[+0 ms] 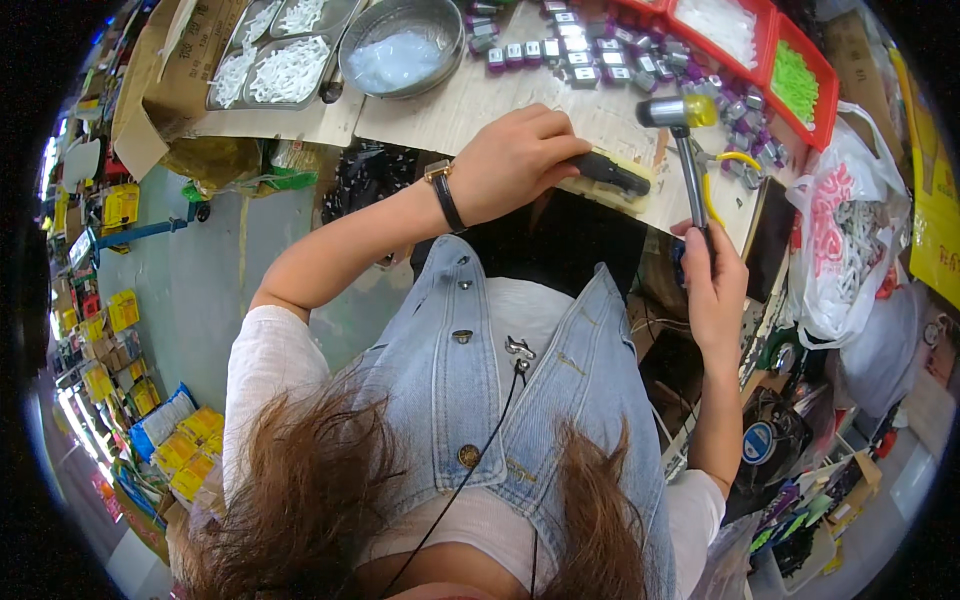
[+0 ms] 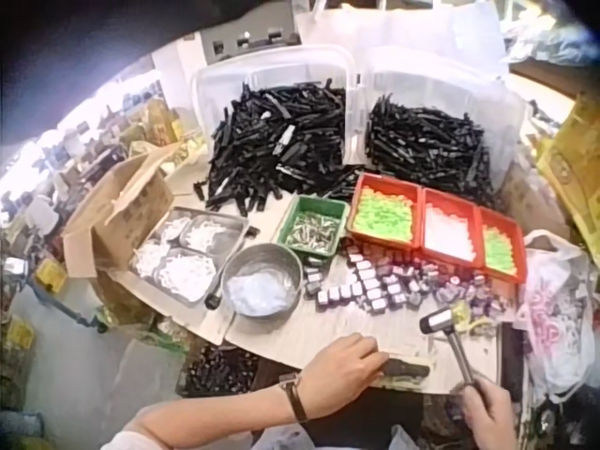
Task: Manually assembling small electronic parts into a frame at a factory workstation.
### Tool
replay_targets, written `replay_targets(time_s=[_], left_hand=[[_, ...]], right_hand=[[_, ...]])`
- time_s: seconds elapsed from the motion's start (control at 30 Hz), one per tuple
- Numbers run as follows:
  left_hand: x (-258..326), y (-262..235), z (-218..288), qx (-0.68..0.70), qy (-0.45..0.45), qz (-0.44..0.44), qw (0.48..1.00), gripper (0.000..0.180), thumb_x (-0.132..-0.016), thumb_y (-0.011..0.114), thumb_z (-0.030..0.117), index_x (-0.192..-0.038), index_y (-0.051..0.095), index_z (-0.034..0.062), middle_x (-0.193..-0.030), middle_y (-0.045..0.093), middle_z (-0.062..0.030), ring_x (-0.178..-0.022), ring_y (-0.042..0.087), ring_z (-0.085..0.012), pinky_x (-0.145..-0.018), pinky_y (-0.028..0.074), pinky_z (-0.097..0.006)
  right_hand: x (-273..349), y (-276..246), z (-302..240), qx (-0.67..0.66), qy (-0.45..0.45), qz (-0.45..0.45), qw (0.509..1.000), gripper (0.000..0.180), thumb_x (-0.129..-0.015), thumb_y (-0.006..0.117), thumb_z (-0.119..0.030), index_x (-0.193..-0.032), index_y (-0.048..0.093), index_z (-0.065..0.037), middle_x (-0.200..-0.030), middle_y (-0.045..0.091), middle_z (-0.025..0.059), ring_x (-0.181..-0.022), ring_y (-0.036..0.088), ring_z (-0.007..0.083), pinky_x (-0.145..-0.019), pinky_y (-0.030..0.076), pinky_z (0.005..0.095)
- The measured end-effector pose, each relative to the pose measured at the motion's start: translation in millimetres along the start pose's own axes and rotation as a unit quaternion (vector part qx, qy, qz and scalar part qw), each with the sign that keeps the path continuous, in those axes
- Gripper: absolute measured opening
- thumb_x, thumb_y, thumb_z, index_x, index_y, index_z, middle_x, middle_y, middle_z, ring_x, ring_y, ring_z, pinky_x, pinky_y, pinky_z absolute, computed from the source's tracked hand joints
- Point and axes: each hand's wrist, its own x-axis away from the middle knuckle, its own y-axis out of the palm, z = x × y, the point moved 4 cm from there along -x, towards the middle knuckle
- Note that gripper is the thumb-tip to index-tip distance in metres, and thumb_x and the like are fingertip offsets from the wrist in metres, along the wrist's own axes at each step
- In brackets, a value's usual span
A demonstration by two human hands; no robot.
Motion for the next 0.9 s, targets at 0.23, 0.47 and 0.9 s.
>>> replay_targets(time_s=[0.23, 0.47, 0.9], left_hand=[[23.5, 13.7, 4.9, -0.076, 0.075, 0.091, 0.990, 0.057, -0.075, 0.074, 0.015, -0.127, 0.056, -0.0017, -0.123, 0.060, -0.0157, -0.114, 0.059, -0.0297, -0.099, 0.049, -0.040], [28.6, 21.7, -0.2, -0.109, 0.100, 0.084, 0.985, 0.065, -0.072, 0.076, 0.016, -0.130, 0.054, -0.0034, -0.129, 0.057, -0.0168, -0.117, 0.058, -0.0307, -0.100, 0.049, -0.040], [45.4, 25.3, -3.2, -0.166, 0.034, 0.175, 0.970, 0.073, -0.067, 0.082, 0.035, -0.130, 0.058, 0.0076, -0.122, 0.062, -0.0057, -0.112, 0.059, -0.0166, -0.103, 0.033, -0.039]], right_hand=[[29.6, -2.5, -4.5, 0.281, -0.077, 0.036, 0.956, 0.020, -0.100, 0.047, -0.016, -0.096, 0.057, 0.000, -0.064, 0.049, 0.0118, -0.054, 0.048, 0.0196, -0.052, 0.039, 0.0327], [30.2, 3.3, 16.1, 0.361, -0.035, 0.033, 0.931, 0.016, -0.100, 0.050, -0.019, -0.098, 0.054, -0.003, -0.072, 0.058, 0.0201, -0.064, 0.060, 0.0408, -0.056, 0.046, 0.0404], [32.7, 21.6, -6.7, 0.351, -0.147, 0.047, 0.924, 0.020, -0.097, 0.058, -0.020, -0.094, 0.051, -0.002, -0.069, 0.059, 0.0229, -0.065, 0.061, 0.0431, -0.054, 0.045, 0.0470]])
